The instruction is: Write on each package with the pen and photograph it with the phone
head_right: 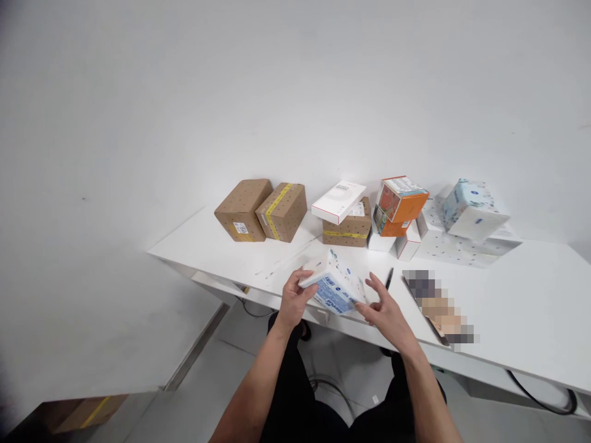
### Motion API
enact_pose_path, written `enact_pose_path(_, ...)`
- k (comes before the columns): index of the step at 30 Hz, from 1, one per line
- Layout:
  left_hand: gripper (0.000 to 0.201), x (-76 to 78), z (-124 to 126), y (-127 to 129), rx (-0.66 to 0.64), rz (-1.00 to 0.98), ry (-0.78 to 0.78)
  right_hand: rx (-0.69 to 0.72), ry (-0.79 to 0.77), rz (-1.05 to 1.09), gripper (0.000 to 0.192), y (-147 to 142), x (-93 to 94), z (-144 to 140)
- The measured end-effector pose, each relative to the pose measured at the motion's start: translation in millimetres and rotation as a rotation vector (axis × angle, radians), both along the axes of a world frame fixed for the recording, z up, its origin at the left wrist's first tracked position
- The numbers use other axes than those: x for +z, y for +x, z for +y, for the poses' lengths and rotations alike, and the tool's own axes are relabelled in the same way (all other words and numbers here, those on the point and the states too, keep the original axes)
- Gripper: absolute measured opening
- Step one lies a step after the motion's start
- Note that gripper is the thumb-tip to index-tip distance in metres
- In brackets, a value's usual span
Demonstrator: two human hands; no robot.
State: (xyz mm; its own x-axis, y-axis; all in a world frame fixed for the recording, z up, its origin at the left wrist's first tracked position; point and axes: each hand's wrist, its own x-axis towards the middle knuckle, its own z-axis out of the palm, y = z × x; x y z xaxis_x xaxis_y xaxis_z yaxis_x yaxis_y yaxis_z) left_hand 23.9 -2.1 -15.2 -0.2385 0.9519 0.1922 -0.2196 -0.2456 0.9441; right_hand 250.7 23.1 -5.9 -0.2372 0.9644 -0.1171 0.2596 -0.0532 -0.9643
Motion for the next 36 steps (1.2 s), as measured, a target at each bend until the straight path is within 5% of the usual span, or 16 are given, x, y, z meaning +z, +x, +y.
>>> enact_pose_path(5,0.043,-19.5,-0.1,4.5,-0.085,-0.268,-0.088,0.039,-0.095,0.208,0.090,-28.5,5.4,12.4)
enact_pose_path(9,0.048,-21.1,14.2,-21.5,0.031,0.065,-0.069,-0.020,0.039,0.018,0.083,-23.0,6.6,29.3)
enact_pose_path(13,0.042,4.5,52.7,-71.4,0.512,0.628,-0.021,-0.098,0.267,-0.242,0.082,-8.5,0.0,61.0)
enact_pose_path(15,0.048,25.9,77.4,-94.8,0.654,0.910,-0.040,-0.117,0.339,-0.315,0.081,-3.4,-5.2,79.2)
enact_pose_path(17,0.059,48.4,101.9,-113.7,0.645,1.173,-0.068,-0.165,0.370,-0.346,0.082,-1.2,-9.7,93.3)
enact_pose_path(20,0.071,74.6,135.1,-134.4,0.561,1.251,-0.082,-0.327,0.383,-0.336,0.082,-1.7,-14.2,99.8)
enact_pose_path(25,0.072,85.2,171.7,-147.6,0.490,1.263,-0.216,-0.522,0.452,-0.291,0.060,-4.6,-22.8,78.7)
enact_pose_path(31,0.066,77.4,164.9,-125.0,0.530,1.293,-0.271,-0.459,0.509,-0.287,0.036,-15.7,-30.0,44.6)
enact_pose_path(36,0.066,77.5,114.6,-108.8,0.576,1.287,-0.330,-0.451,0.493,-0.257,0.032,-16.7,-25.9,22.2)
